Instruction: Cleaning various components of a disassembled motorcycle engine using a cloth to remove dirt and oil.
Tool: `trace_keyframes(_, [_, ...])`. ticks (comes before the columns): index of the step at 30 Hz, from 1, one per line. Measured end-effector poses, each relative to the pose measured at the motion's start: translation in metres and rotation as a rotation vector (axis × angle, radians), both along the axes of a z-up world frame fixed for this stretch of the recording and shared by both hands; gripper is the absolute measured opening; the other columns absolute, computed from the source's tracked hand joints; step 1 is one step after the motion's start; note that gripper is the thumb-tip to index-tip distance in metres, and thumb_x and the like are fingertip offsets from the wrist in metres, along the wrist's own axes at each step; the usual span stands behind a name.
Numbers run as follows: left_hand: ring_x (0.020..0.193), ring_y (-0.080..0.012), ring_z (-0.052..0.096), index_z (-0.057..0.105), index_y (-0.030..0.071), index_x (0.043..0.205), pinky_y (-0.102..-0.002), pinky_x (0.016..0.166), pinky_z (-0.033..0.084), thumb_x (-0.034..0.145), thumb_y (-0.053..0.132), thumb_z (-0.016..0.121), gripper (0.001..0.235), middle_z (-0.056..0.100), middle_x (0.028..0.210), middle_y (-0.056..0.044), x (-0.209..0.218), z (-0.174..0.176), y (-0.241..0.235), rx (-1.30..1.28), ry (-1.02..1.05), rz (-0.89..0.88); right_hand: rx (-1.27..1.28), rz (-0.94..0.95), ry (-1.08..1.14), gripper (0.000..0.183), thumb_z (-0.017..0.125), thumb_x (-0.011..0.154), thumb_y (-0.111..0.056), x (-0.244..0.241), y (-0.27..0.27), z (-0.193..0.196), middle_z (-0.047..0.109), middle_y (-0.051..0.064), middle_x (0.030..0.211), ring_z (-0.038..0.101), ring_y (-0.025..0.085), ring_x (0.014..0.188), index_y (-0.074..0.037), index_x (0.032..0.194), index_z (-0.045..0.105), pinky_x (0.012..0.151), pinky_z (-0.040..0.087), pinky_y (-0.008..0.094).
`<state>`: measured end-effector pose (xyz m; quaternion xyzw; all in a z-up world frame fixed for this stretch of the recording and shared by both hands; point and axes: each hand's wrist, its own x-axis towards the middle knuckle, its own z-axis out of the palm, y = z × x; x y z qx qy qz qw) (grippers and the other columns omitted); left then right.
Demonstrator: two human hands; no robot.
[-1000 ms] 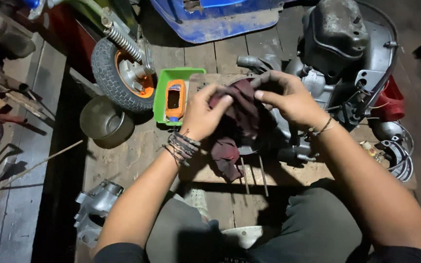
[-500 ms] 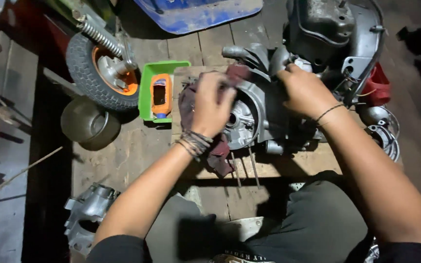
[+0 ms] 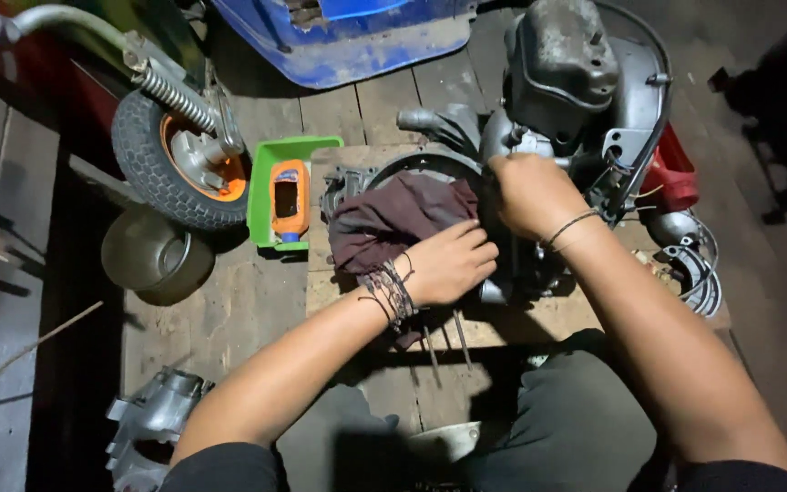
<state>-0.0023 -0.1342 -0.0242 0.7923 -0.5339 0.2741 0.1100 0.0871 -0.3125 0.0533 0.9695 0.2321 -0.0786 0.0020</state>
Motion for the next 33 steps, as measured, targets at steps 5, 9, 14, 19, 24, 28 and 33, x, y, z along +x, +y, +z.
trace_keyframes(5, [0.113, -0.0371, 0.055, 0.057, 0.006, 0.111, -0.054, 0.104, 0.042, 0.104, 0.036, 0.03, 0.041, 0.056, 0.11, -0.017, 0.023, 0.019, 0.023, -0.055, 0.091, 0.069, 0.041, -0.035, 0.013, 0.045, 0.075, 0.079, -0.021, -0.005, 0.002, 0.009, 0.073, 0.015, 0.114, 0.074, 0.043, 0.101, -0.011, 0.123, 0.069, 0.082, 0.063, 0.055])
trace_keyframes(9, [0.144, -0.0395, 0.04, 0.051, 0.011, 0.143, -0.061, 0.118, 0.03, 0.083, 0.04, 0.07, 0.069, 0.05, 0.146, -0.018, 0.016, 0.051, 0.048, 0.108, 0.317, 0.352, 0.044, -0.051, 0.023, 0.046, 0.072, 0.081, -0.022, -0.008, 0.004, 0.017, 0.072, 0.015, 0.115, 0.074, 0.043, 0.101, -0.012, 0.126, 0.067, 0.083, 0.063, 0.055])
trace_keyframes(14, [0.133, -0.037, 0.05, 0.061, 0.015, 0.118, -0.066, 0.115, 0.032, 0.076, 0.033, 0.072, 0.047, 0.058, 0.125, -0.012, 0.005, 0.02, 0.029, 0.104, 0.147, 0.186, 0.046, -0.034, 0.026, 0.043, 0.061, 0.088, -0.015, -0.015, 0.006, 0.02, 0.072, 0.018, 0.115, 0.074, 0.044, 0.101, -0.011, 0.131, 0.065, 0.084, 0.062, 0.056])
trace_keyframes(19, [0.127, -0.0334, 0.053, 0.06, 0.016, 0.104, -0.064, 0.115, 0.033, 0.068, 0.037, 0.076, 0.045, 0.058, 0.113, -0.008, 0.008, 0.023, 0.027, 0.087, 0.062, 0.046, 0.054, -0.025, -0.005, 0.044, 0.059, 0.088, -0.016, -0.017, 0.005, 0.019, 0.072, 0.015, 0.115, 0.074, 0.043, 0.1, -0.012, 0.131, 0.066, 0.083, 0.062, 0.055])
trace_keyframes(24, [0.128, -0.0367, 0.054, 0.063, 0.013, 0.111, -0.067, 0.108, 0.037, 0.078, 0.034, 0.073, 0.04, 0.059, 0.119, -0.013, 0.026, 0.041, 0.026, 0.115, 0.226, 0.412, 0.096, -0.029, -0.085, 0.032, 0.057, 0.094, -0.016, -0.011, 0.003, 0.003, 0.071, 0.017, 0.112, 0.074, 0.046, 0.093, -0.012, 0.123, 0.069, 0.078, 0.062, 0.057])
trace_keyframes(28, [0.128, -0.0358, 0.054, 0.062, 0.015, 0.11, -0.064, 0.109, 0.038, 0.078, 0.035, 0.072, 0.038, 0.06, 0.115, -0.012, 0.019, 0.03, 0.025, 0.113, 0.187, 0.398, 0.07, -0.023, -0.114, 0.03, 0.056, 0.095, -0.019, -0.008, 0.002, -0.004, 0.071, 0.014, 0.11, 0.075, 0.044, 0.092, -0.015, 0.121, 0.07, 0.078, 0.063, 0.055])
trace_keyframes(33, [0.126, -0.0345, 0.053, 0.06, 0.015, 0.104, -0.06, 0.115, 0.034, 0.087, 0.032, 0.055, 0.024, 0.056, 0.109, -0.01, -0.007, 0.016, 0.021, 0.06, 0.102, 0.081, 0.056, -0.045, -0.116, 0.031, 0.053, 0.098, -0.013, -0.019, 0.008, 0.017, 0.072, 0.015, 0.106, 0.075, 0.045, 0.092, -0.012, 0.122, 0.071, 0.078, 0.062, 0.056])
